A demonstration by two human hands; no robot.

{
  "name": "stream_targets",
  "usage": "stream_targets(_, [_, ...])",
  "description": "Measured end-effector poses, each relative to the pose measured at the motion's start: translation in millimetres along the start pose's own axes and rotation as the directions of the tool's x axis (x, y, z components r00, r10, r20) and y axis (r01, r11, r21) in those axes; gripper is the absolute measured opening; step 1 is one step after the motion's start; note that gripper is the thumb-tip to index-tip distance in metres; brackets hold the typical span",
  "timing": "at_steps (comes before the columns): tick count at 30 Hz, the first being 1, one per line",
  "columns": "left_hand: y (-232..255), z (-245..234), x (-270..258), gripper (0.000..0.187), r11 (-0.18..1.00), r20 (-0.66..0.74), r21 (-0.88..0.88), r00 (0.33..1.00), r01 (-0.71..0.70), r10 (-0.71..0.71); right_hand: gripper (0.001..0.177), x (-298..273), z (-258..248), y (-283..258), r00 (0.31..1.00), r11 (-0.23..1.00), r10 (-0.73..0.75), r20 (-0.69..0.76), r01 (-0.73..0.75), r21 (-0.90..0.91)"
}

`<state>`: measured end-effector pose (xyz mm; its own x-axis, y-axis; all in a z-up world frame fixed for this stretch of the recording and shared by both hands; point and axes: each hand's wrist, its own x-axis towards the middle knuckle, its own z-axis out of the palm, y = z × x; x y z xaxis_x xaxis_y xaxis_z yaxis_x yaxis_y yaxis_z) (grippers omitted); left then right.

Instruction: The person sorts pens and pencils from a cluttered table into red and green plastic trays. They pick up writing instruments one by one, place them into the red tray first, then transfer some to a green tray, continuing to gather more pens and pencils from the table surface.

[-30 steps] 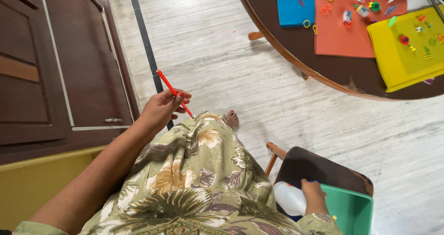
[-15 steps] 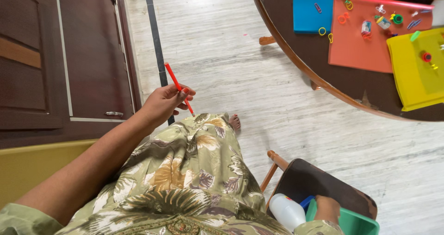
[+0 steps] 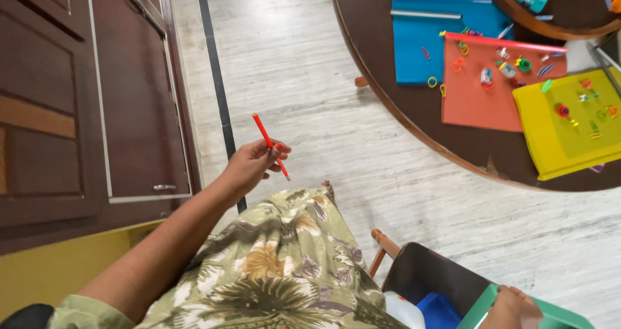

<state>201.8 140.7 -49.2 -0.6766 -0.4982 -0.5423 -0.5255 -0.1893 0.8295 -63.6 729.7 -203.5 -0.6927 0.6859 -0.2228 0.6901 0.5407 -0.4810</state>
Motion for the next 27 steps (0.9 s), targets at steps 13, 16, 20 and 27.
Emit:
stream_targets(13, [104, 23, 47, 0.039, 0.999, 0.019, -0.042, 1.0, -0.015, 0.016, 0.021, -27, -18, -160, 0.635, 0.727, -0.68, -0.367, 0.648, -0.228])
stream_targets(16, [132, 28, 68, 0.04, 0.998, 0.017, -0.034, 0.998, -0.056, 0.057, 0.027, -45, -22, -210, 0.406, 0.505, -0.854, -0.325, 0.798, -0.33])
stream_targets(20, [153, 35, 105, 0.041, 0.989, -0.012, -0.062, 0.991, -0.135, 0.135, 0.027, -86, -25, -282, 0.161, 0.205, -0.977, -0.14, 0.888, -0.412])
stream_targets(27, [176, 52, 156, 0.043, 0.96, -0.047, -0.225, 0.986, -0.166, 0.16, 0.012, -183, -27, -373, -0.279, -0.278, -0.958, 0.073, 0.96, 0.02])
